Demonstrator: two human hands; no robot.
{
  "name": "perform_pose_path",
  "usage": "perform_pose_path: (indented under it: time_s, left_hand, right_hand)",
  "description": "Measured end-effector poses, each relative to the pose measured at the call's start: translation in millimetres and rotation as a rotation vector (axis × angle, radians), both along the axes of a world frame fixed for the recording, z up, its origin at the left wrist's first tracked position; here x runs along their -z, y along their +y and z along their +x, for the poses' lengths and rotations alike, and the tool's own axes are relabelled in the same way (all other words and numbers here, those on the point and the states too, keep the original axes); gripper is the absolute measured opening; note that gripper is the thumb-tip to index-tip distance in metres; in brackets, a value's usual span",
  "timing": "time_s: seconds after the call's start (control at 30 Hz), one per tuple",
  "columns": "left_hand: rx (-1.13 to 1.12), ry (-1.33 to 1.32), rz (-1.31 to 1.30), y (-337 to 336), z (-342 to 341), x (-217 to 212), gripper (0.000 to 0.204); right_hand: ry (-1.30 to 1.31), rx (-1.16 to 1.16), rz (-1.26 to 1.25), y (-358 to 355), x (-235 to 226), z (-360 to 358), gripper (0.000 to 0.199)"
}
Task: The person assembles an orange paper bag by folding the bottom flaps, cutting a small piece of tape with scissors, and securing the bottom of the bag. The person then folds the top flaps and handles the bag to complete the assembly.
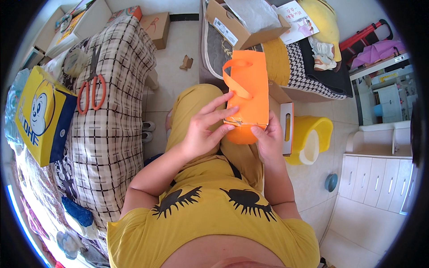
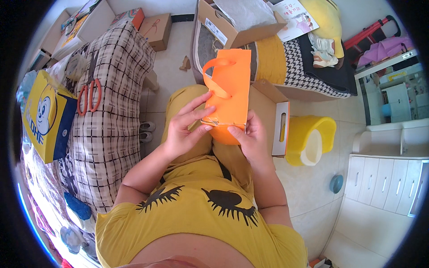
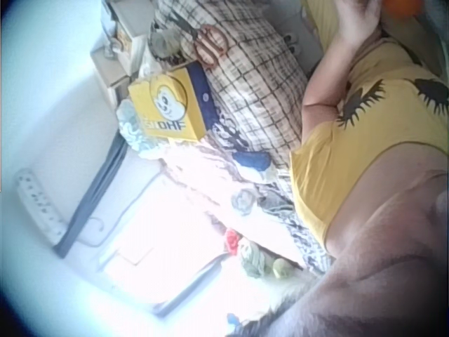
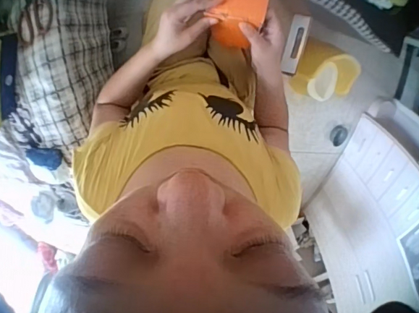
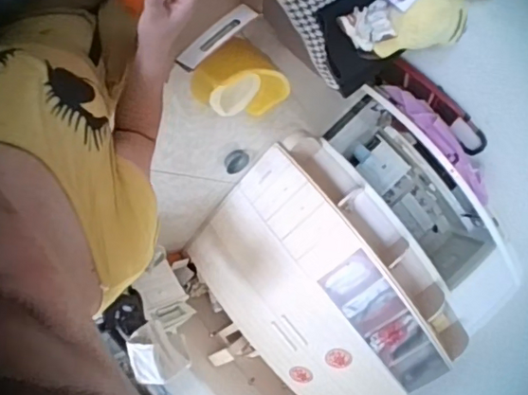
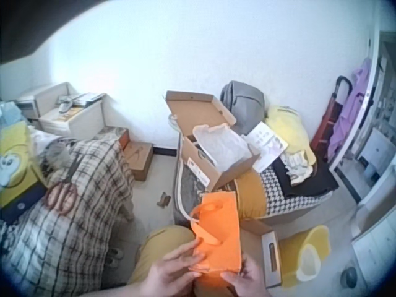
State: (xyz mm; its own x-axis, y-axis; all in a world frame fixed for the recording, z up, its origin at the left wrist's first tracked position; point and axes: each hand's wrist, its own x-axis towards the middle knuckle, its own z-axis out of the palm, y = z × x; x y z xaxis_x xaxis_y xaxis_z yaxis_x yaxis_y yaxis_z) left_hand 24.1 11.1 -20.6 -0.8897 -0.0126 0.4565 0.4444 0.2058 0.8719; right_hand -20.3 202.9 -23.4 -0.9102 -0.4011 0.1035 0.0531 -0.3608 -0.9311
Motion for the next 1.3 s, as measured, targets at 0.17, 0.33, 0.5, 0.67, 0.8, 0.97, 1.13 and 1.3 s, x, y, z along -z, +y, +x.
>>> perform_pose_path:
  time_s: [0.17, 0.33, 0.5, 0.67, 0.8, 0.97, 1.13, 1.3]
  left_hand:
    - [0.044, -0.041, 0.109, 6, -4, 4, 0.036]
    - [0.007, -0.019, 0.129, 12, -6, 2, 0.035]
    - [-0.027, -0.015, 0.14, 13, -6, 0, 0.032]
    - [-0.042, -0.058, 0.205, 16, -6, 0, 0.031]
    - [-0.054, -0.067, 0.203, 19, -5, -1, 0.03]
    - [-0.089, -0.039, 0.195, 24, -6, -1, 0.03]
    - [-0.107, -0.042, 0.171, 25, -6, -3, 0.028]
    - [-0.105, -0.029, 0.094, 23, -7, -3, 0.031]
  right_hand:
    - [0.001, 0.039, -0.026, 1, 6, 3, 0.022]
    - [0.026, 0.066, -0.003, 2, 6, 2, 0.022]
    - [0.04, 0.065, 0.0, 1, 9, 3, 0.021]
    - [0.042, 0.074, -0.02, 0, 8, 6, 0.02]
    - [0.054, 0.073, 0.003, -1, 2, 7, 0.019]
    - [0.065, 0.046, -0.006, 2, 5, 8, 0.021]
    - [0.083, 0.022, -0.014, 5, 10, 7, 0.026]
    - [-0.026, -0.071, 0.003, 8, -4, 6, 0.043]
